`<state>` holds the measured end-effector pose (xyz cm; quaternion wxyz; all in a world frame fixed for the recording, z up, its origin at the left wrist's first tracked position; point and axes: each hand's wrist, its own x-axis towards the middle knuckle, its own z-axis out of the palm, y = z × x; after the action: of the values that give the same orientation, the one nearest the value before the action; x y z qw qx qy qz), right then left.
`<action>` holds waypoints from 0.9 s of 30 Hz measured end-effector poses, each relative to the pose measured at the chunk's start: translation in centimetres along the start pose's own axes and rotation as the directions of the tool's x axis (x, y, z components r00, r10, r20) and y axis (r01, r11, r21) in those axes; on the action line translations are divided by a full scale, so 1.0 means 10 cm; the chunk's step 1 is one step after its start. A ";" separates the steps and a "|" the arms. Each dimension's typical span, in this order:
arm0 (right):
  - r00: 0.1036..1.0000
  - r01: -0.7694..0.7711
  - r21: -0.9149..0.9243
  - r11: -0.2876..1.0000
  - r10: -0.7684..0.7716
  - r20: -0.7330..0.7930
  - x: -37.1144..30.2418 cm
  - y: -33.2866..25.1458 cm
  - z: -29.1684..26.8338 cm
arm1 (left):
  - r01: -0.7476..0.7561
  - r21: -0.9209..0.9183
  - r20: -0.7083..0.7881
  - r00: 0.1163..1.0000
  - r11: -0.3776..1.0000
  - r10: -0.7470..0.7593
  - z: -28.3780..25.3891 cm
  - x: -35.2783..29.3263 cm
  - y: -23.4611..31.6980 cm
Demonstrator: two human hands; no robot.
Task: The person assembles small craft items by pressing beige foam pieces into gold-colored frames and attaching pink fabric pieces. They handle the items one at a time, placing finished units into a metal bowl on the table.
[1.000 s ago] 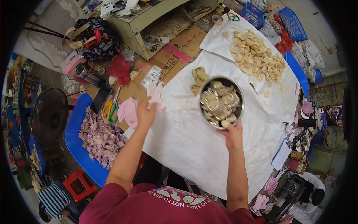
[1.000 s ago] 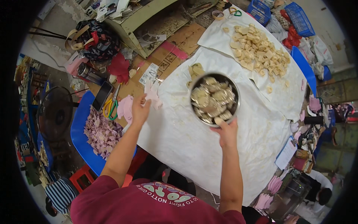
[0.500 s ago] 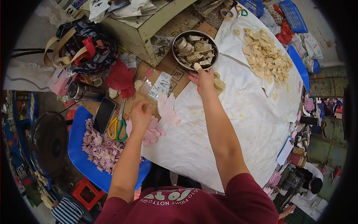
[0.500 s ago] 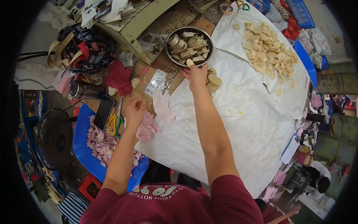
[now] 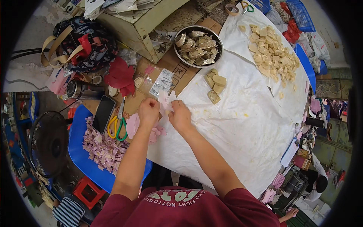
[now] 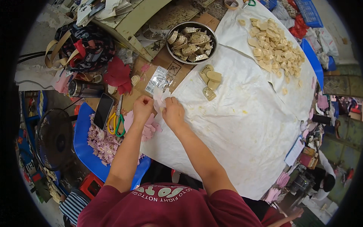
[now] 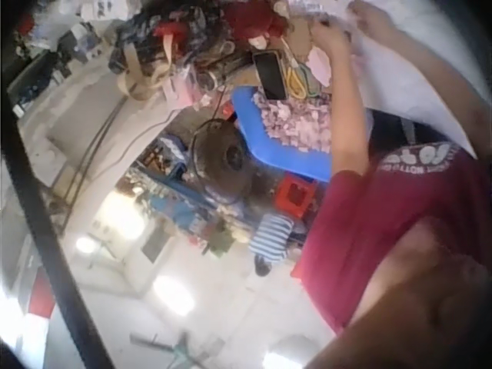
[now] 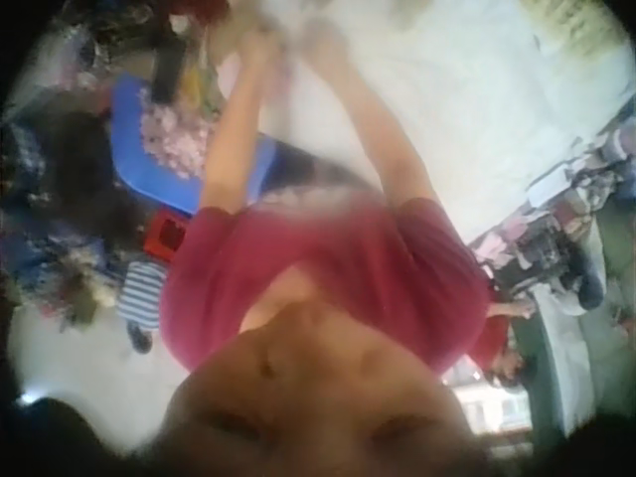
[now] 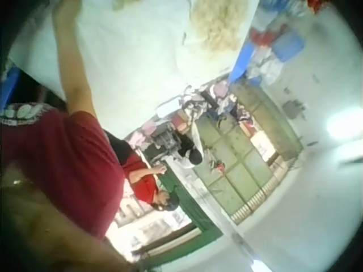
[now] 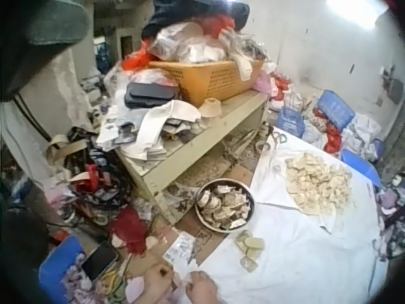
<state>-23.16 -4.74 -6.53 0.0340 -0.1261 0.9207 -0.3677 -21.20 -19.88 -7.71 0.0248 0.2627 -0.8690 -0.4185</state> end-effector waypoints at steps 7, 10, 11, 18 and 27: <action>0.996 -0.020 0.327 0.945 -0.008 0.085 -0.04 0.12 -0.21 | 0.345 -0.464 0.335 0.921 0.816 -0.199 -0.46 -0.30 0.29; 0.984 -0.026 0.400 0.916 -0.047 0.171 -0.11 0.02 -0.44 | 0.613 -0.378 0.670 0.698 0.694 -0.253 -0.54 -0.29 0.49; 0.973 -0.093 0.433 0.897 -0.010 0.231 -0.13 -0.01 -0.49 | 0.593 -0.380 0.670 0.706 0.710 -0.230 -0.50 -0.26 0.46; 0.916 -0.285 0.351 0.892 0.146 0.374 -0.28 0.34 -0.61 | 0.559 -0.669 0.534 0.820 0.490 -0.206 -0.40 -0.18 0.13; 0.914 0.007 -0.230 0.973 -0.099 -0.393 0.71 0.88 -1.29 | 0.594 -0.803 0.595 0.803 0.045 0.036 -0.48 -0.23 0.49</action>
<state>-33.88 8.21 -2.95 -0.1801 -0.0762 0.9396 -0.2807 -20.03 -19.72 -0.57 -0.1025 0.2406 -0.2687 -0.9270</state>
